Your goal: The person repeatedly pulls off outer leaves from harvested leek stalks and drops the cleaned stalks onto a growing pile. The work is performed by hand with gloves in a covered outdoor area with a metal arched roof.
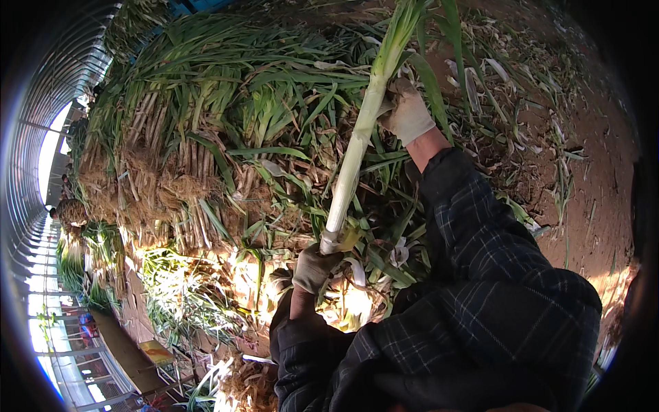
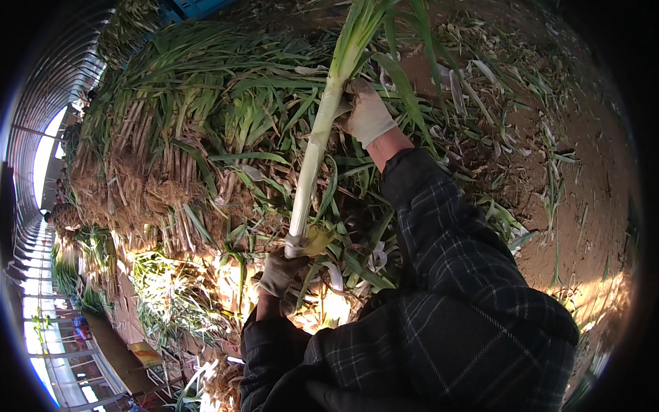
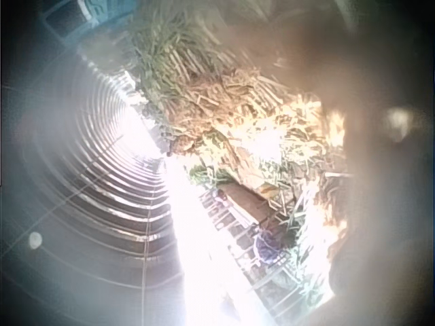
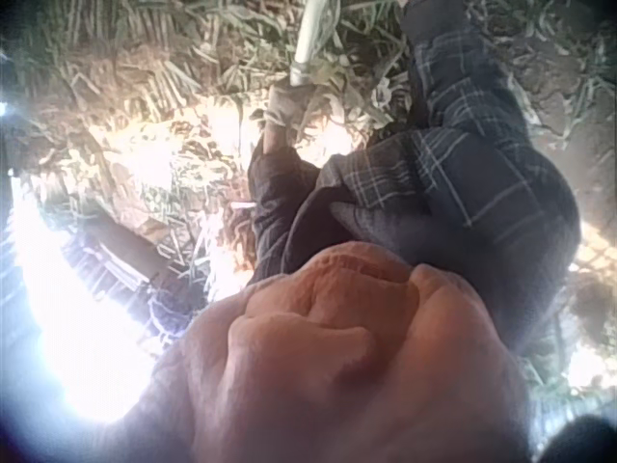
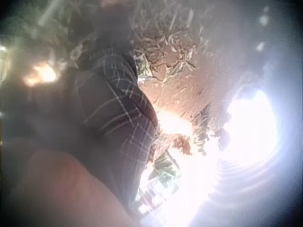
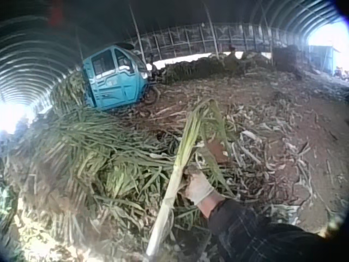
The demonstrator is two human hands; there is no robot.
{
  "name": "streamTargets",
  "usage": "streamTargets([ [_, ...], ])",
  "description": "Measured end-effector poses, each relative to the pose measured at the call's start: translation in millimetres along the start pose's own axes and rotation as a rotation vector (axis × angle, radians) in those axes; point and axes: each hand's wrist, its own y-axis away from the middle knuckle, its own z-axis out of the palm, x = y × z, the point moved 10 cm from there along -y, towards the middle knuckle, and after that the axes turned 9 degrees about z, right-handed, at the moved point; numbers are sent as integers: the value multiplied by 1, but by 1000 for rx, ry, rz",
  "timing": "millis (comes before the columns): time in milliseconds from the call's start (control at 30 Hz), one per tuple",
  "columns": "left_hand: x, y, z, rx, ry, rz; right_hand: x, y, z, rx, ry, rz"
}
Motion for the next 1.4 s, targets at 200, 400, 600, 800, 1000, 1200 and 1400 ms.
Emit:
streamTargets([
  [200, 1, 4, -1, -42, 75, -188, -8, 1, -11, 68, 346, -118],
  [400, -6, 8, 17, -218, 149, -67, 1, -8, -43, -136, 363, 28],
  [600, 5, -3, 5, -100, 94, 80, -16, -15, -27, -241, 294, -52],
  [800, 4, 7, 7, -116, 210, -188, -28, -18, -41, -148, 163, -75],
  [1000, 6, 6, 9, -150, 165, -102, -17, -17, -41, -235, 63, -15],
  [1200, 24, 5, 12, -116, 217, 287, -6, -10, -19, -527, -11, 94],
  [1400, 44, 12, 16, -197, 294, 152, 7, -10, -27, -604, -19, 272],
])
